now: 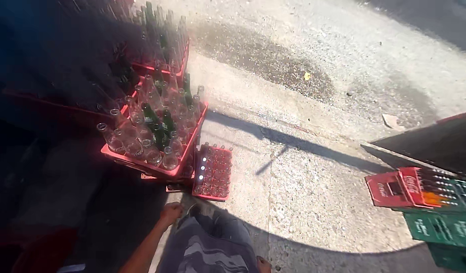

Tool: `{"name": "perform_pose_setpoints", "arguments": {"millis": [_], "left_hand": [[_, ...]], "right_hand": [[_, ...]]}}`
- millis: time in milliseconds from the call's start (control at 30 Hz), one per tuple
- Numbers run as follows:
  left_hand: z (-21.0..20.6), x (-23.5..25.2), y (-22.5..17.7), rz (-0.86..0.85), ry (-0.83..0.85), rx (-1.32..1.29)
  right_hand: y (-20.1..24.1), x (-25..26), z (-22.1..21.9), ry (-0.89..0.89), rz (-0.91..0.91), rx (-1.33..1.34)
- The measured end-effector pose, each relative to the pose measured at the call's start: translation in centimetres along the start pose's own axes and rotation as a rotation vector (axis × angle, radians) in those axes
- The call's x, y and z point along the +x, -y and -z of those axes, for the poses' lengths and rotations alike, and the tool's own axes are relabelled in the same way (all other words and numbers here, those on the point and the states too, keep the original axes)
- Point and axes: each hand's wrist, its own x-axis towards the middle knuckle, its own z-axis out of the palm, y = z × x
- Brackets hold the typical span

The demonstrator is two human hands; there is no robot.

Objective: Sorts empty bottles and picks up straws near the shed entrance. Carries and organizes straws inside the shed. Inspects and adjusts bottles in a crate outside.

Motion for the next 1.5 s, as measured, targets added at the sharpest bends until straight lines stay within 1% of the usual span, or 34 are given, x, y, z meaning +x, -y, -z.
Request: {"name": "perform_pose_setpoints", "arguments": {"millis": [33, 100, 167, 200, 233, 267, 300, 333, 400, 433, 467, 500, 533, 567, 633, 700, 767, 800, 867, 900, 933, 967, 1000, 1067, 1100, 1167, 1233, 1267, 1367, 1433, 1500], "left_hand": [[-1.5, 1.2, -0.3, -0.004, 0.035, 0.036], [-4.1, 4.3, -1.1, -0.043, 0.052, 0.083], [-6.5, 7.5, -2.4, -0.096, 0.016, 0.083], [-7.8, 9.3, -3.0, -0.125, -0.028, 0.062], [-9.2, 11.3, -3.3, -0.152, -0.1, 0.042], [-10.3, 13.2, -3.7, -0.144, -0.165, 0.063], [-11.1, 15.2, -4.5, -0.114, -0.216, 0.136], [-12.0, 17.1, -5.3, -0.067, -0.262, 0.23], [-14.0, 20.0, -5.9, 0.013, -0.366, 0.413], [-14.6, 21.5, -6.3, 0.031, -0.421, 0.477], [-15.1, 23.2, -6.9, 0.04, -0.471, 0.517], [-15.2, 24.8, -7.5, 0.039, -0.516, 0.547], [-15.0, 26.0, -8.2, 0.053, -0.521, 0.569], [-14.6, 27.0, -8.9, 0.079, -0.491, 0.595], [-13.4, 28.3, -9.2, 0.085, -0.372, 0.677], [-12.0, 29.1, -9.1, 0.029, -0.249, 0.756], [-11.1, 29.1, -8.7, 0.021, -0.187, 0.797], [-11.1, 28.9, -8.9, 0.058, -0.181, 0.814], [-11.1, 28.8, -9.5, 0.174, -0.19, 0.834], [-11.1, 29.1, -9.6, 0.207, -0.195, 0.831], [-11.2, 29.3, -9.5, 0.211, -0.202, 0.839], [-11.4, 29.5, -9.3, 0.188, -0.199, 0.871], [-11.8, 29.5, -9.0, 0.154, -0.188, 0.923], [-12.1, 29.8, -9.1, 0.065, -0.183, 1.021], [-12.3, 29.7, -8.7, 0.027, -0.192, 1.062], [-12.4, 29.6, -8.0, -0.016, -0.217, 1.123], [-12.3, 30.0, -7.7, -0.047, -0.24, 1.152], [-12.3, 30.4, -7.6, -0.067, -0.255, 1.16], [-12.2, 31.5, -6.9, -0.109, -0.319, 1.148], [-12.0, 32.0, -6.0, -0.118, -0.342, 1.085], [-11.9, 32.3, -5.0, -0.148, -0.361, 1.039]], "right_hand": [[2.5, 2.7, 1.1, 0.008, 0.052, -0.109], [8.6, 8.3, 2.0, 0.046, 0.219, -0.202], [15.7, 14.1, 1.0, 0.135, 0.391, -0.337], [19.7, 17.2, -0.5, 0.186, 0.478, -0.429], [23.7, 20.3, -3.0, 0.233, 0.573, -0.519], [27.9, 22.9, -6.3, 0.274, 0.669, -0.595], [32.2, 25.0, -9.9, 0.294, 0.786, -0.656], [36.4, 26.3, -13.5, 0.302, 0.882, -0.734], [42.0, 27.4, -19.5, 0.381, 1.003, -0.906], [43.5, 28.2, -22.1, 0.417, 1.069, -0.961], [44.1, 29.0, -24.0, 0.422, 1.151, -1.0], [44.5, 29.8, -25.4, 0.428, 1.196, -1.054], [45.0, 30.5, -26.6, 0.456, 1.199, -1.137], [45.2, 30.8, -26.8, 0.479, 1.209, -1.166], [44.9, 31.0, -25.1, 0.462, 1.276, -1.088], [44.5, 30.6, -20.0, 0.363, 1.375, -0.808], [44.2, 29.9, -11.5, 0.377, 1.304, -0.517], [43.2, 30.7, -7.0, 0.416, 1.243, -0.374], [38.9, 33.2, 1.5, 0.591, 1.018, -0.206], [36.2, 34.4, 4.7, 0.685, 0.902, -0.184], [33.8, 35.2, 6.6, 0.77, 0.797, -0.166], [31.3, 35.6, 7.3, 0.812, 0.72, -0.131], [29.0, 35.6, 6.9, 0.801, 0.672, -0.07], [25.7, 36.1, 3.8, 0.711, 0.573, 0.132], [24.6, 36.4, 1.9, 0.656, 0.464, 0.218], [23.5, 38.1, -2.6, 0.508, 0.172, 0.335], [22.6, 40.5, -7.4, 0.391, -0.081, 0.374], [22.1, 41.4, -9.8, 0.359, -0.172, 0.375], [21.1, 41.6, -16.2, 0.311, -0.326, 0.386], [21.4, 41.0, -19.8, 0.271, -0.378, 0.47], [21.9, 41.2, -22.7, 0.183, -0.422, 0.512]]}}
